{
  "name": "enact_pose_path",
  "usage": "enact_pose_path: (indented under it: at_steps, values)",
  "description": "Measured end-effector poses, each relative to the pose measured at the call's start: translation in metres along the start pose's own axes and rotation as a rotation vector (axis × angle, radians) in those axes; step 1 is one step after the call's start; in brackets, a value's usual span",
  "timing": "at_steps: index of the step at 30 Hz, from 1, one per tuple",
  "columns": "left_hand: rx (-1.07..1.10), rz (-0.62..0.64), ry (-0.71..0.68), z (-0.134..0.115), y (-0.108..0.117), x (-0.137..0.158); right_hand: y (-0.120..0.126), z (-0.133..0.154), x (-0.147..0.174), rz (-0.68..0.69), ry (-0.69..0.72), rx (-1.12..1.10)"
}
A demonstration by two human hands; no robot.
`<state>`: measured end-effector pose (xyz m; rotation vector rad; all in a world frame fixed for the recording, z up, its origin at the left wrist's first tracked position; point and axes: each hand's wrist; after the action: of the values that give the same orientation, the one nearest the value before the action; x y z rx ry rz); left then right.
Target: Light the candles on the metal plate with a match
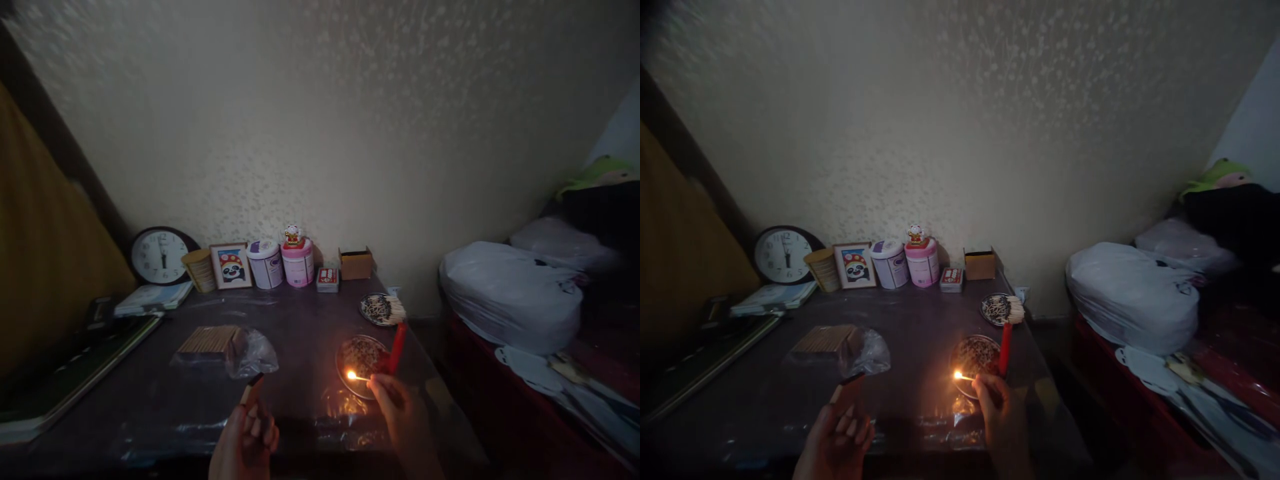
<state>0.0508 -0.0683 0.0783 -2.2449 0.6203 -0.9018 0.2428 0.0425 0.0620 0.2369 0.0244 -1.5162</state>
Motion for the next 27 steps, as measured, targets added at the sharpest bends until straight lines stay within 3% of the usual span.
enact_pose_path:
  at_steps: [8,27]
  values:
    - [-0.046,0.049,0.061,0.002,0.006,-0.005,-0.003,0.001,-0.009,-0.081,0.026,0.105]
    - [-0.078,0.073,0.061,0.011,0.004,-0.005,-0.017,-0.01,-0.016,-0.083,0.061,0.131]
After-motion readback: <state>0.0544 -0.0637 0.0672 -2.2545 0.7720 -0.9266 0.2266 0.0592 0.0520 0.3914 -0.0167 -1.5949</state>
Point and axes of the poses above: each hand's wrist, its own x-axis away from the middle knuckle, its own y-axis out of the back of the hand, z = x × y, and after that the axes turned 4 degrees about y, right-handed
